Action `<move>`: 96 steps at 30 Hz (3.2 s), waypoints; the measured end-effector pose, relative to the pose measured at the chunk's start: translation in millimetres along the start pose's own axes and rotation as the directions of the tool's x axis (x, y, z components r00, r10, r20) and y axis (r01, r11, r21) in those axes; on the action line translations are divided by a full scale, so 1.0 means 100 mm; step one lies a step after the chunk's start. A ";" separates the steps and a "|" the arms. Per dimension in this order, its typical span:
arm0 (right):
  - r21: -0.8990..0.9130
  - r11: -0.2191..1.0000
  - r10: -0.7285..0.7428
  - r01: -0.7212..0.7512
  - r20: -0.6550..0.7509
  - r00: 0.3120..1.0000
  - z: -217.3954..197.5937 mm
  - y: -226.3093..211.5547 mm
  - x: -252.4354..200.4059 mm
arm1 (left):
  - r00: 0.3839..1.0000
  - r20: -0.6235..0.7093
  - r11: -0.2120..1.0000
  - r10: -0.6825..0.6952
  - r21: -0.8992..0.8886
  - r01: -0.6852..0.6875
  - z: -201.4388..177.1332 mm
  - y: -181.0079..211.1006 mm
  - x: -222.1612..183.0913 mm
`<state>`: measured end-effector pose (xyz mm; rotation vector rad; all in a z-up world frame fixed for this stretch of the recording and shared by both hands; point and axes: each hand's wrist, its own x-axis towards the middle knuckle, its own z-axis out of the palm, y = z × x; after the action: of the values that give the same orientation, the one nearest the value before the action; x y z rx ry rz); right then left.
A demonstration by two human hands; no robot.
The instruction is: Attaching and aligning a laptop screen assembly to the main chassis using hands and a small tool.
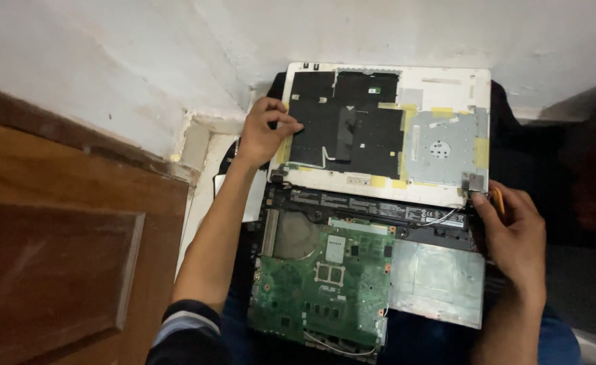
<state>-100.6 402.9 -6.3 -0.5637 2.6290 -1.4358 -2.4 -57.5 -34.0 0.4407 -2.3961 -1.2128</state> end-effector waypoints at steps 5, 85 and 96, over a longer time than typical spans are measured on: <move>-0.066 0.997 -0.024 0.025 0.013 1.000 0.00 0.10 0.00 | 0.979 -0.003 0.977 0.202 0.067 -0.202 0.00 -0.05 0.02; 0.079 0.996 0.033 -0.032 -0.008 0.999 -0.02 -0.06 -0.01 | 0.996 -0.017 0.901 0.090 0.428 -0.074 0.27 0.53 -0.15; 0.062 0.997 0.056 -0.056 0.002 0.998 -0.04 -0.13 -0.02 | 0.998 -0.007 0.934 0.064 0.352 -0.058 0.26 0.48 -0.12</move>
<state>-96.2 400.6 6.0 -0.4798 2.5684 -1.4950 -9.0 -7.1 -11.2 0.4762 -2.5956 -0.7471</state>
